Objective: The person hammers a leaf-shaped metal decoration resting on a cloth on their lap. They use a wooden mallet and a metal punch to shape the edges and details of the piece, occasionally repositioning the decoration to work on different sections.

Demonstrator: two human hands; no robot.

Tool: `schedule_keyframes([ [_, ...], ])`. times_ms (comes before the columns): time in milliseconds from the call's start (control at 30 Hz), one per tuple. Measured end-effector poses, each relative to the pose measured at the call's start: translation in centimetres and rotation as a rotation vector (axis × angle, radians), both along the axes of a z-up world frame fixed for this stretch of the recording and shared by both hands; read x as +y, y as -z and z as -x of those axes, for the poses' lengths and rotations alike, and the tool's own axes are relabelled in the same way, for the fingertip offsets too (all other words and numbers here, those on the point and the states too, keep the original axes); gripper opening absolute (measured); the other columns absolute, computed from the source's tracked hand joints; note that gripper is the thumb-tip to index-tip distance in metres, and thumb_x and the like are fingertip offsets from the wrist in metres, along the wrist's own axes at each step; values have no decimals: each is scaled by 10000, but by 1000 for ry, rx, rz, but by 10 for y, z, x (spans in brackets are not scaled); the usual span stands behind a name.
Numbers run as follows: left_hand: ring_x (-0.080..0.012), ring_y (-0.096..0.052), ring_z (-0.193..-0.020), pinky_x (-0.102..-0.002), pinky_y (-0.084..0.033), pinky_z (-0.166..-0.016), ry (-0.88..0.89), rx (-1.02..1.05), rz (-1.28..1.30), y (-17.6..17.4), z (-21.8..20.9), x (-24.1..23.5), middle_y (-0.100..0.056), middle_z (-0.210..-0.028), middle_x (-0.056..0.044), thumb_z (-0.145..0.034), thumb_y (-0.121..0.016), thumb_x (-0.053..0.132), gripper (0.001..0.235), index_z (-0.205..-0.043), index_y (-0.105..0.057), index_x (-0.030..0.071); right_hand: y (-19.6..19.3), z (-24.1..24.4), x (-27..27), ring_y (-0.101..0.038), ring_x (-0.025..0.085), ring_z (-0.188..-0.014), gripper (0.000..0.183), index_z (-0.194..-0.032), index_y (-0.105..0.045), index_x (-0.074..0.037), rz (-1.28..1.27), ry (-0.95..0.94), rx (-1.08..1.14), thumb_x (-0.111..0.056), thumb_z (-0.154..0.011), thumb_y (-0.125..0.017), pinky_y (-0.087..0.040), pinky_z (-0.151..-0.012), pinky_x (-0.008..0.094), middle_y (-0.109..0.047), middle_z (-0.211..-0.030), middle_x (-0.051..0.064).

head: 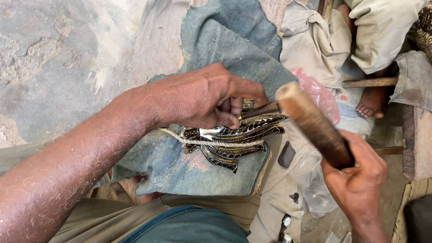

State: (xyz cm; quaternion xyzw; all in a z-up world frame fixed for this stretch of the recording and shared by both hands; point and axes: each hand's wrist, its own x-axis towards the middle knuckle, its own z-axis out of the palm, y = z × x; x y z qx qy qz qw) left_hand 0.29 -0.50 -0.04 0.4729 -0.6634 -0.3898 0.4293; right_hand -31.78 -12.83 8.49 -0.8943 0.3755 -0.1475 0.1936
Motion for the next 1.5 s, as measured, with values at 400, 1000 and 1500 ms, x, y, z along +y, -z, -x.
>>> schedule_keyframes([
  [400,-131,-753,-672,-344,-595,-553,-31,-2,61,0,1,4,-747,-760,-17,-798,-795,58,515,-1269,-615,164,-8,-11,0,-674,144,-896,384,-1215,-610,-1,-16,-20,-54,115,-863,-713,-570,-814,322,-679,-992,70],
  [1000,-106,-771,-736,-298,-633,-605,-122,40,161,12,6,18,-769,-831,-12,-828,-764,65,549,-1343,-588,137,7,2,20,-647,108,-947,302,-1130,-598,22,-235,-12,-310,172,-891,-708,-560,-836,267,-666,-1006,53],
  [1500,-141,-763,-771,-340,-602,-647,-217,104,284,23,9,26,-752,-830,-36,-905,-760,135,518,-1378,-553,104,-43,-45,18,-671,88,-905,334,-1157,-609,-5,-67,-21,-184,141,-872,-700,-561,-834,246,-684,-980,39],
])
